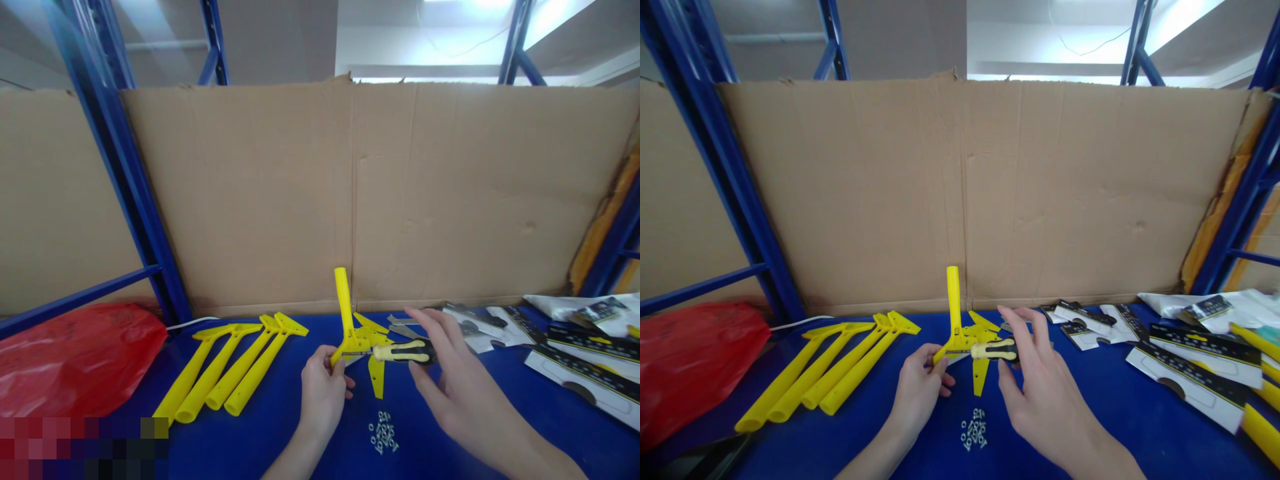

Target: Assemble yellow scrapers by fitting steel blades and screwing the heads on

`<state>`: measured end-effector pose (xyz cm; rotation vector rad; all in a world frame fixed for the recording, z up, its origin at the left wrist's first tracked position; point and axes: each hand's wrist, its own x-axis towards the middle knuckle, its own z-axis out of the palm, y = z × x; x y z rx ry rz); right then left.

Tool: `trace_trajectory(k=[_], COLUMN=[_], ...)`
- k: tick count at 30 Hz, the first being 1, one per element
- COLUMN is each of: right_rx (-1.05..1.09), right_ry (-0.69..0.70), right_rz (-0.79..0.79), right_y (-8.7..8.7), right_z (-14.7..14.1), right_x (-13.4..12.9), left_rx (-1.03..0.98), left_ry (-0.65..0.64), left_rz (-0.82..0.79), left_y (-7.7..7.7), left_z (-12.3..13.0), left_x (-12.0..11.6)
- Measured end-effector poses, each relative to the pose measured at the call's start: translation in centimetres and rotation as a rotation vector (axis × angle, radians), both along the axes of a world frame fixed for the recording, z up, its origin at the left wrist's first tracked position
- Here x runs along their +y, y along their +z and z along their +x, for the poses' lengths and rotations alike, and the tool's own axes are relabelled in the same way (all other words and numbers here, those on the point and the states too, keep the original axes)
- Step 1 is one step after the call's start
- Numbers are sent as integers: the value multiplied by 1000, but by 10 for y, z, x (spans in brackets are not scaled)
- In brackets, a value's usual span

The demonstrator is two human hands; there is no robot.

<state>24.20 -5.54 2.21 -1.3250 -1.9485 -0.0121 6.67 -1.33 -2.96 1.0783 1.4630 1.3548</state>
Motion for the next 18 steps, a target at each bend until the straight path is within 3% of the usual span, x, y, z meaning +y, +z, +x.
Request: trace_trajectory(k=[6, 12, 18], right_rx=[-9, 23, 19], right_ry=[142, -19, -9], right_rz=[40, 3, 22], right_y=[-3, -2, 0], right_z=[1, 3, -1], right_x=[-3, 5, -2], left_rx=[10, 23, 40], left_ry=[-1, -2, -16], left_rz=[7, -12, -5], left_y=[-1, -1, -2], left_z=[-1, 0, 0], left_x=[1, 0, 0])
